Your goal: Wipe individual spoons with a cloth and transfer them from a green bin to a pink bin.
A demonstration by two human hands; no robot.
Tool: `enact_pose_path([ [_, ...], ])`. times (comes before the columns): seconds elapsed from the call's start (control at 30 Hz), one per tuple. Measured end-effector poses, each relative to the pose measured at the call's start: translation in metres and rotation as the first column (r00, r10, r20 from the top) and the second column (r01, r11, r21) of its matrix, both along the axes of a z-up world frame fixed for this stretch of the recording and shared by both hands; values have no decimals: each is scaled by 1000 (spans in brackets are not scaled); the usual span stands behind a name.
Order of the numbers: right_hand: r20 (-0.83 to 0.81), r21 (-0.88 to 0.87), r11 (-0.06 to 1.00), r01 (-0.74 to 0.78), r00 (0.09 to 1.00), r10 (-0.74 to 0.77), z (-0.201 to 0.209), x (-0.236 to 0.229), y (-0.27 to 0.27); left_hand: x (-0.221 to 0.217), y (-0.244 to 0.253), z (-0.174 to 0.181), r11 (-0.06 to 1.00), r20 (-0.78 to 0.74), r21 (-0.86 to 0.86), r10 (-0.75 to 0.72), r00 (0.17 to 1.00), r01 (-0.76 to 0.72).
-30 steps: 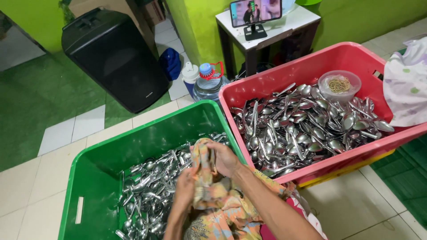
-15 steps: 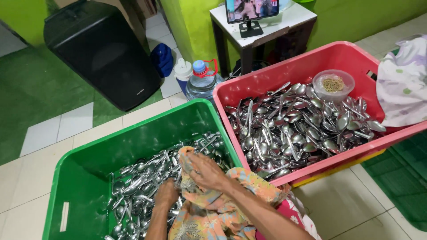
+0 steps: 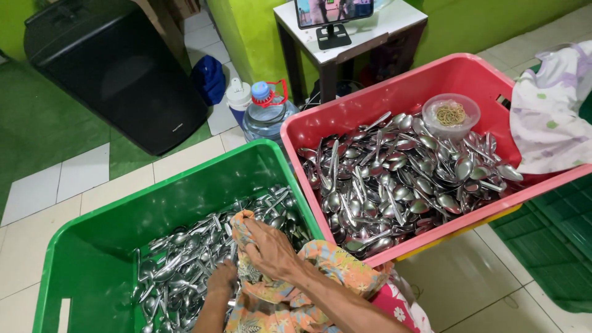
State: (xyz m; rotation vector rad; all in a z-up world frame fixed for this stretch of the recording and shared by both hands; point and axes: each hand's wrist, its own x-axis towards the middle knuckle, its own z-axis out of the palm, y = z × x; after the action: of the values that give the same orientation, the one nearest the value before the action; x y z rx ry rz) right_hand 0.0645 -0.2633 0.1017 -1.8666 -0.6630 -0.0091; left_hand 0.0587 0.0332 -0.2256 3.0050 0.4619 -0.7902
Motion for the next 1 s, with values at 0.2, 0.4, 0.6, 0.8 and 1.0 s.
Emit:
enact_pose_path([
  [0.2,-72,14,1000,-9,997,10,8,-1,-3,5,13,-9,846,-107,-340,399,911,-411],
  [0.4,-48,-12,1000,7,999,-7,-4,1,-2,0,10,8,868,-167,-345,319,933,-358],
  [0.6,-26,8,999,38,999,-38,-5,0,-2,-14,-66,184,985,88,-30,172,981,-170],
  [0.8,-73,-32,998,52,996,-54,-6,0,-3,-38,-89,259,884,505,-372,448,738,-282],
  [1.0,-59,-40,998,41,997,-43,-11,-1,-1,-44,-77,233,829,693,-515,553,462,-219],
])
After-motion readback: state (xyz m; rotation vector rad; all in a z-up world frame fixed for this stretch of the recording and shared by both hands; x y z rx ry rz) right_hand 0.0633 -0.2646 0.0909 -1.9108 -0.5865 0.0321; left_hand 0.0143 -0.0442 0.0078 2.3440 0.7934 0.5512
